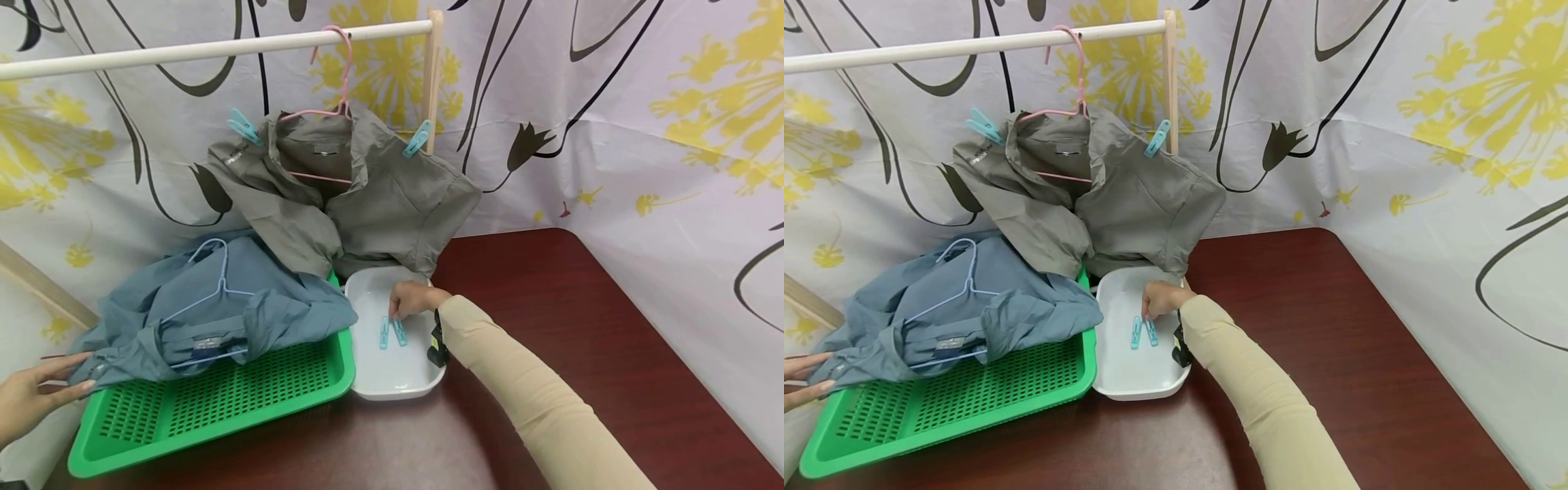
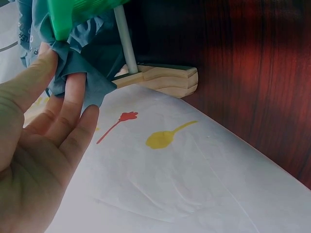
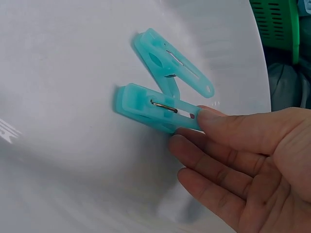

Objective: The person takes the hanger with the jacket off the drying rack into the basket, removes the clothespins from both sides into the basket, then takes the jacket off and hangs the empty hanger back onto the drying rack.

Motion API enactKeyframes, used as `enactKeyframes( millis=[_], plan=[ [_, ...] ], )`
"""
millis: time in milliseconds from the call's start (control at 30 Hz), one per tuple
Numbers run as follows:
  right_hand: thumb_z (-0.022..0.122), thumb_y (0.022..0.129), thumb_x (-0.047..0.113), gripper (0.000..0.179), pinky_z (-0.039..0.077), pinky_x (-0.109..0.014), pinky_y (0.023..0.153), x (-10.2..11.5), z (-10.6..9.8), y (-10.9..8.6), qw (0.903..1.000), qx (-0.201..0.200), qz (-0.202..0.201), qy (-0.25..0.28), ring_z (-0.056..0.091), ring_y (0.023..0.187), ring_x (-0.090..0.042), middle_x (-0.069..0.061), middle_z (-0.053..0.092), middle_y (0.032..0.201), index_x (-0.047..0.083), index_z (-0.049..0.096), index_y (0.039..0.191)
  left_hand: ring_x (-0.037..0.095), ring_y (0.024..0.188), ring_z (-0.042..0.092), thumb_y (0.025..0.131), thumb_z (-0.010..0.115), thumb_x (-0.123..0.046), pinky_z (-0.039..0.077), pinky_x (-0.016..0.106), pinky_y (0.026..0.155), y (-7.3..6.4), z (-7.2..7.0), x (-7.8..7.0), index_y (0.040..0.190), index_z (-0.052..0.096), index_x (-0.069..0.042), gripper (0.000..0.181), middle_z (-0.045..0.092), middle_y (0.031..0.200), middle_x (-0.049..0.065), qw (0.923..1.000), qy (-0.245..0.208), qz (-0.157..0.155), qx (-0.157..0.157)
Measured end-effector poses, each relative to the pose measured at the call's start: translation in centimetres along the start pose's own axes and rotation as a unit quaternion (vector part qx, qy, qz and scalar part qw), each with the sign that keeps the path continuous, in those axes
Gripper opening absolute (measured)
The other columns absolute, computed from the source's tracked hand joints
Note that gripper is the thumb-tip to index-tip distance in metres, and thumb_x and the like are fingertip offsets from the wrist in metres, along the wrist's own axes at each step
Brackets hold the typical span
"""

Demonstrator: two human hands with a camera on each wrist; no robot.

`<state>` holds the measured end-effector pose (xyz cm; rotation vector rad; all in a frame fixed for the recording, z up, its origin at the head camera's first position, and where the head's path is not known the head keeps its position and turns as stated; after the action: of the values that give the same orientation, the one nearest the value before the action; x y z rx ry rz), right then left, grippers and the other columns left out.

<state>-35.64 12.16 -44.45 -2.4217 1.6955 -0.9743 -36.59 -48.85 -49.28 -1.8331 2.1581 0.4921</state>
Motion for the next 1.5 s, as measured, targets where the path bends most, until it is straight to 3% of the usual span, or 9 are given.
enactKeyframes(
  millis=[133,500,767,900,1167,1500],
  plan=[
    [0.066,0.082,0.002,0.007,0.039,-0.021,0.060,0.0,0.0,-0.1,1.0000,0.002,-0.002,0.003,0.047,0.069,-0.012,0.002,0.059,0.078,0.007,0.070,0.082,0.057,0.090,0.043,0.084,0.068,-0.030,0.048,0.054,0.064,-0.1,-0.1,-0.5,0.138,0.036,0.003,0.071,0.029,0.129,0.041,0.9999,-0.005,0.009,-0.006],
    [0.066,0.081,0.001,0.008,0.041,-0.023,0.064,0.0,-0.5,-0.2,1.0000,0.002,0.000,0.007,0.048,0.073,-0.013,0.001,0.061,0.083,0.008,0.071,0.084,0.056,0.089,0.045,0.083,0.069,-0.029,0.049,0.053,0.064,-0.1,-0.2,-0.8,0.138,0.037,0.003,0.072,0.033,0.125,0.041,0.9998,0.001,0.020,-0.008],
    [0.064,0.081,0.002,0.012,0.046,-0.026,0.070,0.4,-1.5,0.0,0.9993,0.001,-0.035,-0.009,0.053,0.076,-0.013,0.001,0.064,0.086,0.010,0.072,0.085,0.056,0.089,0.045,0.082,0.069,-0.029,0.049,0.053,0.064,-0.2,-0.3,-1.3,0.136,0.038,0.005,0.071,0.034,0.124,0.040,0.9995,0.001,0.028,-0.012],
    [0.063,0.083,0.002,0.013,0.048,-0.028,0.076,1.1,-2.1,-0.4,0.9996,-0.006,-0.029,-0.005,0.057,0.085,-0.015,-0.002,0.065,0.095,0.006,0.071,0.093,0.054,0.089,0.045,0.082,0.069,-0.028,0.048,0.054,0.065,-0.2,-0.4,-1.5,0.135,0.039,0.005,0.070,0.035,0.123,0.037,0.9994,0.002,0.032,-0.015],
    [0.062,0.085,0.002,0.017,0.048,-0.026,0.077,3.0,-3.6,-1.3,0.9990,-0.019,-0.041,-0.004,0.057,0.090,-0.015,-0.005,0.064,0.101,0.003,0.070,0.100,0.054,0.088,0.047,0.081,0.070,-0.029,0.049,0.052,0.064,-0.2,-0.3,-1.4,0.134,0.040,0.007,0.071,0.036,0.120,0.037,0.9997,0.003,0.023,-0.011],
    [0.059,0.085,-0.002,0.019,0.048,-0.026,0.079,5.8,-5.6,-2.3,0.9942,-0.036,-0.100,0.019,0.059,0.093,-0.019,-0.009,0.065,0.102,-0.001,0.068,0.102,0.057,0.088,0.047,0.081,0.069,-0.033,0.050,0.051,0.062,-0.2,-0.4,-1.3,0.135,0.038,0.007,0.074,0.033,0.123,0.040,1.0000,-0.001,0.005,-0.002]
  ],
)
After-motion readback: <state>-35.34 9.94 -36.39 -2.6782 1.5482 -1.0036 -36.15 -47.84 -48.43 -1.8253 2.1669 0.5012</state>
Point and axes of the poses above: each hand's wrist, its own y-axis towards the middle knuckle, its own z-axis out of the palm, x = y × z, the point moved 9 cm from there along y, towards the middle knuckle
